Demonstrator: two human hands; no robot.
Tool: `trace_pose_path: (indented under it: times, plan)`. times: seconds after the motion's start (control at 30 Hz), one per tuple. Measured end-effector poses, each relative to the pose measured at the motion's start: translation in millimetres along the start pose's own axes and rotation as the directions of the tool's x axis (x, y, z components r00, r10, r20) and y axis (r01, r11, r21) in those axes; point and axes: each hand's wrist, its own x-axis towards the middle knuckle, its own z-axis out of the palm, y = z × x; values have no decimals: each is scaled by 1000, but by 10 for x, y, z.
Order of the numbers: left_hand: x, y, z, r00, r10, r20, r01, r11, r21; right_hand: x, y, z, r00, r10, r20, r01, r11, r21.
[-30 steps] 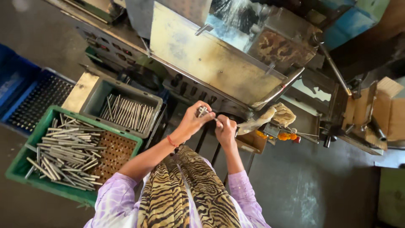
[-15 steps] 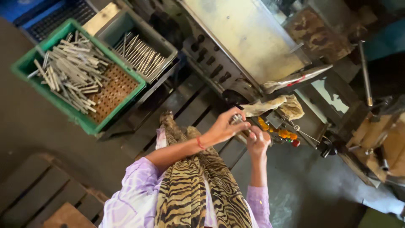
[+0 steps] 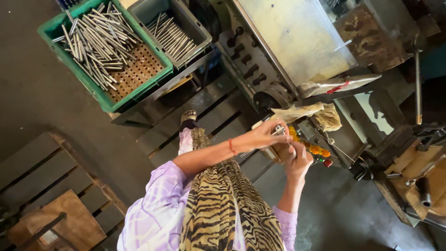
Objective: The person repeatedly picks metal rods from a green crate, inserts them into a grinding machine, and operates a lever to grind the rod ends. After each cycle, the person removes the rod and places it into a metal tray. The process is repeated continuously throughout the clip.
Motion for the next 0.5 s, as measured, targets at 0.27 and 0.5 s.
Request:
trace_pose_path:
  times: [0.27,0.5]
  plan:
    - [141,379,-449,977,-180,112,203,948,-245,734,-443,-177,690,182,700,-535,781,324]
    - [406,925,-753,1000,8,2,-7,956,-295,1453,-1033,78,971,164,177,-240,722,649]
